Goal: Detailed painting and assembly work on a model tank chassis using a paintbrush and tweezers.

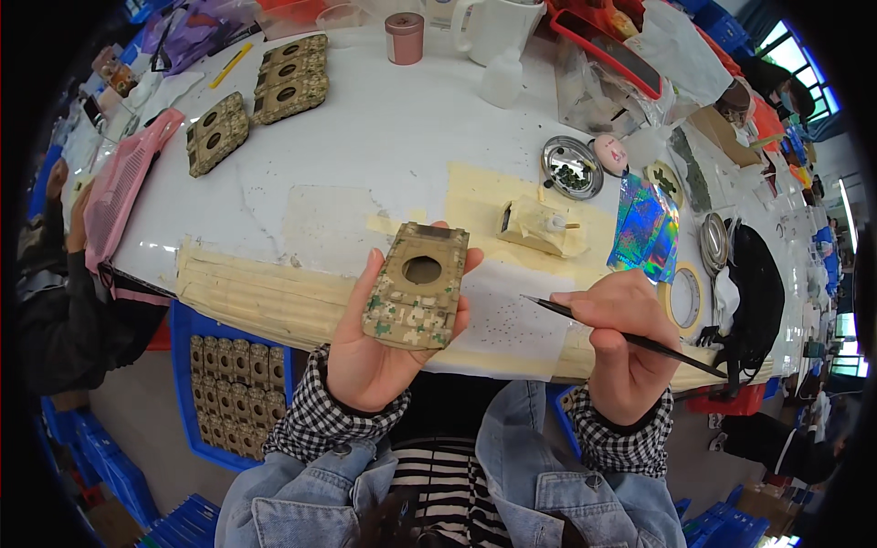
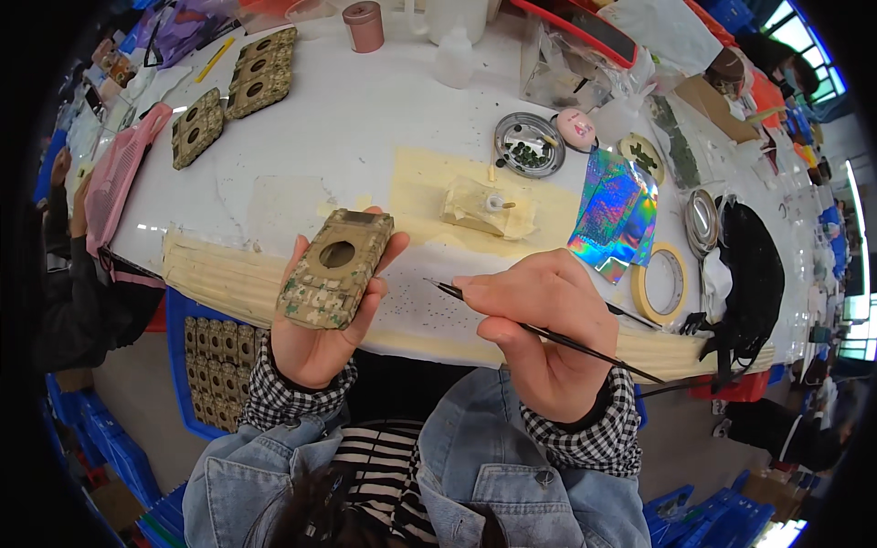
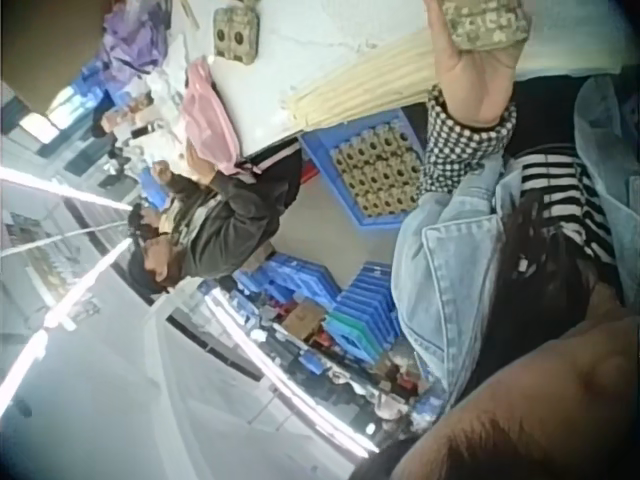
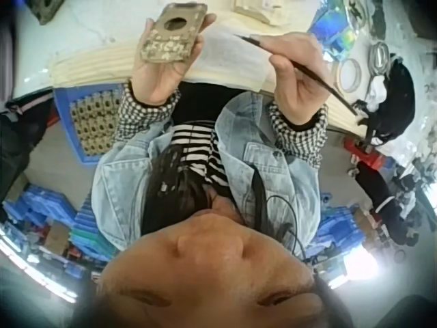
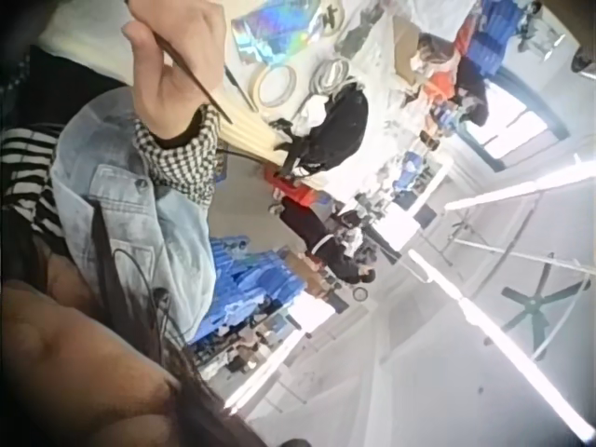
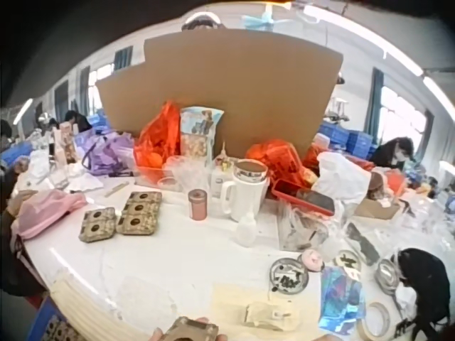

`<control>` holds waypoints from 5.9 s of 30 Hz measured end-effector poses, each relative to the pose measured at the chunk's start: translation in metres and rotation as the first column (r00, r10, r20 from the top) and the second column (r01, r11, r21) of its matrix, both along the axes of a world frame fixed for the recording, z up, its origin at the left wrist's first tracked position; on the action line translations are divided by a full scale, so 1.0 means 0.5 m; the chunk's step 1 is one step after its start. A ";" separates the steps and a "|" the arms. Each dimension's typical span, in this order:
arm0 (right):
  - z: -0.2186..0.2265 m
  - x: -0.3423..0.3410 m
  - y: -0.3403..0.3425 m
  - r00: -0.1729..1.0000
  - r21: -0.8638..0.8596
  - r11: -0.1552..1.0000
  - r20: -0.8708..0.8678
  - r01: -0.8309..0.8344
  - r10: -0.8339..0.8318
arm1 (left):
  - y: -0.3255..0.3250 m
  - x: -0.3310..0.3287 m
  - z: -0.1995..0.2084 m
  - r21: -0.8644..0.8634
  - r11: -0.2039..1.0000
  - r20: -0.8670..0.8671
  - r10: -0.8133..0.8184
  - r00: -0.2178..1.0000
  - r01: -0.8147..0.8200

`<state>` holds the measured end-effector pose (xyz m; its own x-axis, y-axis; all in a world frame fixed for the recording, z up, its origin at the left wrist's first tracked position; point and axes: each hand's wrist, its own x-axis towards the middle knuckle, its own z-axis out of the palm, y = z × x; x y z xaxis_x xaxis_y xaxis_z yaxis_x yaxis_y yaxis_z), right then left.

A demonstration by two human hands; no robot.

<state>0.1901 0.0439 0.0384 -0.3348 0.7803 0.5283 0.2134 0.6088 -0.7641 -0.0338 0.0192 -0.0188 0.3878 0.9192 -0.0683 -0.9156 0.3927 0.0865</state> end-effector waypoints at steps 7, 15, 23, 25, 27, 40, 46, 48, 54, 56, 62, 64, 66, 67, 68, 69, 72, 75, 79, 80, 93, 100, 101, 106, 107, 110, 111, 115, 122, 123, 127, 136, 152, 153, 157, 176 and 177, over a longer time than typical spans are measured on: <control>0.029 -0.015 -0.009 0.982 0.073 0.980 -0.028 -0.185 0.188 | -0.016 0.030 0.018 -0.024 0.996 0.028 -0.082 0.996 0.083; 0.044 -0.018 -0.019 0.964 0.088 0.961 0.084 -0.261 0.254 | -0.028 0.049 0.024 -0.049 0.994 -0.051 -0.100 0.994 0.098; 0.051 -0.018 -0.012 0.942 0.126 0.940 0.155 -0.318 0.298 | -0.031 0.049 0.017 -0.055 0.987 0.003 -0.153 0.988 0.153; 0.048 -0.018 -0.011 0.941 0.136 0.937 0.157 -0.322 0.300 | -0.031 0.050 0.031 -0.097 0.982 -0.086 -0.168 0.982 0.160; 0.047 -0.018 -0.010 0.937 0.148 0.932 0.169 -0.330 0.305 | -0.033 0.051 0.025 -0.078 0.986 -0.051 -0.150 0.987 0.145; 0.064 -0.013 -0.005 0.906 0.127 0.914 0.244 -0.385 0.347 | -0.034 0.050 0.007 -0.039 0.986 0.071 -0.158 0.985 0.161; 0.066 -0.013 -0.005 0.899 0.120 0.913 0.261 -0.391 0.351 | -0.035 0.051 0.014 -0.065 0.988 0.033 -0.140 0.990 0.142; 0.066 -0.013 -0.006 0.899 0.126 0.913 0.268 -0.389 0.346 | -0.035 0.050 0.010 -0.055 0.987 0.052 -0.147 0.988 0.149; 0.066 -0.014 -0.004 0.897 0.137 0.911 0.281 -0.389 0.341 | -0.034 0.051 0.014 -0.057 0.987 0.004 -0.147 0.989 0.147; 0.066 -0.014 -0.004 0.897 0.137 0.911 0.281 -0.388 0.340 | -0.034 0.051 0.015 -0.059 0.987 -0.014 -0.147 0.989 0.146; 0.067 -0.015 -0.006 0.898 0.122 0.915 0.280 -0.384 0.340 | -0.035 0.051 0.014 -0.064 0.988 0.011 -0.140 0.990 0.140; 0.066 -0.014 -0.006 0.899 0.129 0.914 0.280 -0.384 0.338 | -0.035 0.052 0.013 -0.061 0.988 0.032 -0.140 0.990 0.142; 0.064 -0.014 -0.006 0.899 0.133 0.914 0.280 -0.384 0.337 | -0.035 0.051 0.013 -0.061 0.988 0.018 -0.142 0.990 0.143; 0.064 -0.014 -0.006 0.899 0.134 0.914 0.280 -0.384 0.337 | -0.035 0.051 0.014 -0.061 0.988 0.011 -0.143 0.990 0.144; 0.064 -0.014 -0.006 0.899 0.134 0.914 0.281 -0.384 0.336 | -0.035 0.051 0.015 -0.066 0.988 -0.004 -0.142 0.990 0.142; 0.064 -0.014 -0.006 0.899 0.134 0.914 0.282 -0.383 0.335 | -0.035 0.052 0.017 -0.070 0.988 -0.018 -0.142 0.990 0.140; 0.064 -0.013 -0.007 0.900 0.132 0.915 0.283 -0.380 0.333 | -0.034 0.050 0.013 -0.049 0.988 0.007 -0.149 0.989 0.149; 0.065 -0.013 -0.007 0.900 0.129 0.916 0.278 -0.381 0.335 | -0.034 0.050 0.012 -0.040 0.987 0.032 -0.151 0.988 0.153; 0.064 -0.015 -0.006 0.901 0.122 0.917 0.274 -0.380 0.337 | -0.034 0.050 0.018 -0.077 0.987 -0.018 -0.144 0.989 0.142; 0.065 -0.015 -0.007 0.902 0.119 0.919 0.274 -0.377 0.334 | -0.033 0.051 0.018 -0.071 0.987 -0.009 -0.147 0.989 0.146; -0.005 0.013 -0.032 0.987 0.141 0.988 -0.140 -0.063 0.083 | -0.023 0.030 0.039 0.116 0.993 -0.322 0.038 0.946 -0.001; -0.065 0.029 -0.036 0.997 0.263 0.962 0.013 0.073 -0.079 | -0.016 0.014 0.043 0.279 0.960 -0.464 0.154 0.872 -0.021; -0.074 0.031 -0.035 0.994 0.275 0.957 0.023 0.094 -0.105 | -0.016 0.013 0.042 0.292 0.956 -0.469 0.160 0.869 -0.018; -0.099 0.044 -0.028 0.978 0.292 0.941 0.066 0.173 -0.200 | -0.015 0.014 0.039 0.306 0.952 -0.472 0.149 0.869 0.003; -0.106 0.046 -0.025 0.976 0.280 0.942 0.062 0.182 -0.207 | -0.015 0.014 0.038 0.308 0.951 -0.475 0.144 0.868 0.010; -0.107 0.044 -0.023 0.974 0.282 0.940 0.057 0.193 -0.217 | -0.014 0.017 0.035 0.317 0.949 -0.483 0.151 0.862 0.011; -0.106 0.043 -0.023 0.974 0.289 0.938 0.059 0.194 -0.220 | -0.014 0.017 0.035 0.315 0.949 -0.489 0.152 0.859 0.011; -0.109 0.045 -0.024 0.973 0.272 0.942 0.065 0.197 -0.223 | -0.015 0.021 0.035 0.312 0.950 -0.500 0.156 0.852 0.010; -0.105 0.041 -0.028 0.966 0.278 0.935 0.073 0.218 -0.246 | -0.017 -0.003 0.025 0.357 0.934 -0.295 0.140 0.945 -0.027; -0.105 0.041 -0.028 0.965 0.279 0.934 0.071 0.223 -0.252 | -0.018 -0.011 0.024 0.355 0.929 -0.304 0.218 0.927 -0.102; -0.108 0.042 -0.029 0.964 0.270 0.934 0.064 0.233 -0.259 | -0.022 -0.067 0.031 0.354 0.871 -0.414 0.471 0.779 -0.339; -0.106 0.037 -0.030 0.965 0.246 0.940 0.057 0.236 -0.257 | 0.049 -0.265 0.049 0.450 0.882 -0.890 0.456 0.013 -0.144; -0.109 0.038 -0.029 0.955 0.257 0.927 0.047 0.272 -0.293 | 0.137 -0.449 0.030 0.540 0.834 -0.699 0.521 -0.489 0.116; -0.111 0.035 -0.030 0.957 0.250 0.928 0.026 0.275 -0.290 | 0.139 -0.477 0.022 0.604 0.797 -0.685 0.509 -0.521 -0.015; -0.112 0.037 -0.029 0.957 0.244 0.930 0.022 0.275 -0.289 | 0.153 -0.492 0.019 0.621 0.744 -0.011 0.320 -0.947 0.244; -0.111 0.047 -0.038 0.951 0.257 0.919 -0.003 0.300 -0.310 | 0.155 -0.475 0.022 0.515 0.730 0.105 0.466 -0.878 0.449; -0.114 0.045 -0.035 0.950 0.273 0.911 -0.032 0.309 -0.312 | 0.155 -0.475 0.018 0.557 0.675 0.125 0.507 -0.853 0.483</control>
<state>0.2126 0.0265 -0.0186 -0.1067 0.6736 0.7313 0.4333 0.6935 -0.5756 -0.2715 0.0967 -0.0096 0.0997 0.7809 0.6166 0.9877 -0.1527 0.0337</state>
